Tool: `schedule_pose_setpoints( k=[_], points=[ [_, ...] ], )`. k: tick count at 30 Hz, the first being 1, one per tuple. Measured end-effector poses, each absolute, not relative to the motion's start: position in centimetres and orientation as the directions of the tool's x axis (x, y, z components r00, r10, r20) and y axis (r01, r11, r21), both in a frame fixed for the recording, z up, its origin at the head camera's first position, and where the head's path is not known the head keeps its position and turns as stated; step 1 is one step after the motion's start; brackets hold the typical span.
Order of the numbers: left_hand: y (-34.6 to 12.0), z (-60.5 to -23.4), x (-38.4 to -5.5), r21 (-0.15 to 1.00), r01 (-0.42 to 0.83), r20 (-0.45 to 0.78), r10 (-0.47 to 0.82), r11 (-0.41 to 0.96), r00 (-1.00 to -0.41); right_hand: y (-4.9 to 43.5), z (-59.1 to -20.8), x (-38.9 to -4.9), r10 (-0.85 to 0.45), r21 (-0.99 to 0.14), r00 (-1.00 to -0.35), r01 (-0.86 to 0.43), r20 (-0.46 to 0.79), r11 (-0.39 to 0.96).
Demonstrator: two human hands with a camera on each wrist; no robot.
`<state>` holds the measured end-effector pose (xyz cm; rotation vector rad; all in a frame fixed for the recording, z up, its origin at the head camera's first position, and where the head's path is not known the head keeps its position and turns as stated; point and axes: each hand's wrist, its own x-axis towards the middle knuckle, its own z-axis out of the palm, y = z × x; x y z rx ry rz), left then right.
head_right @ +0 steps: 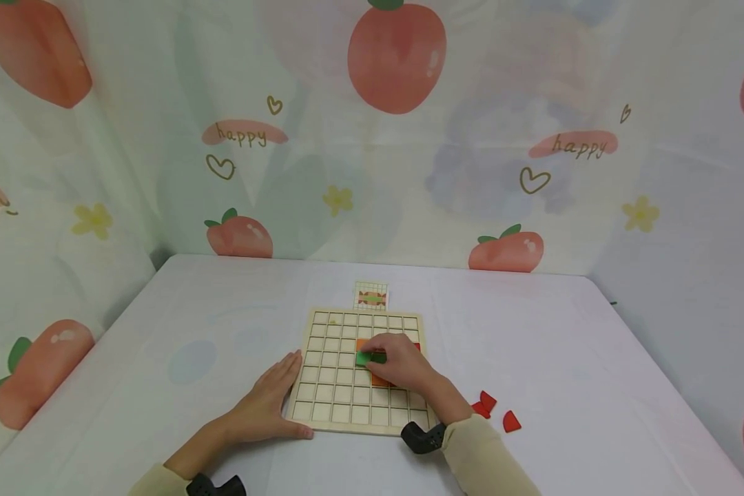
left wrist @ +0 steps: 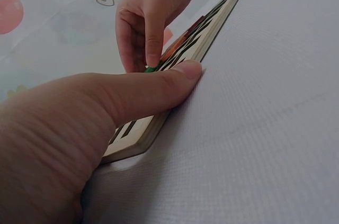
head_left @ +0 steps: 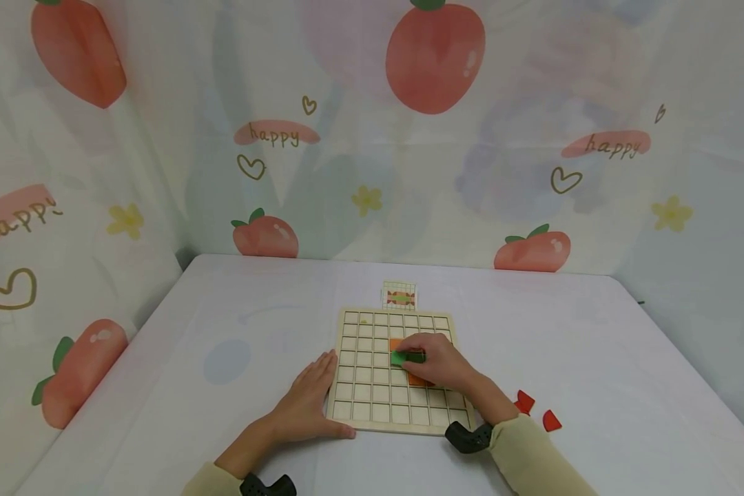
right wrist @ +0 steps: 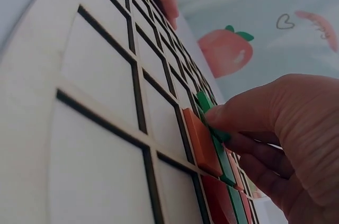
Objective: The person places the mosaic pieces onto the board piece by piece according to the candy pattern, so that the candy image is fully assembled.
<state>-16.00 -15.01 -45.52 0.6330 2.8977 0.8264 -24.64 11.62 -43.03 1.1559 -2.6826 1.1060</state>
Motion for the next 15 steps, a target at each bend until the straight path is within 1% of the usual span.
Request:
schedule_pose_setpoints(
  k=[15],
  points=[
    [-14.92, -45.38, -15.95, 0.519, 0.359, 0.046, 0.394, 0.776, -0.918, 11.37, -43.01, -24.39, -0.616, -0.593, -0.751, -0.615, 0.239, 0.520]
  ],
)
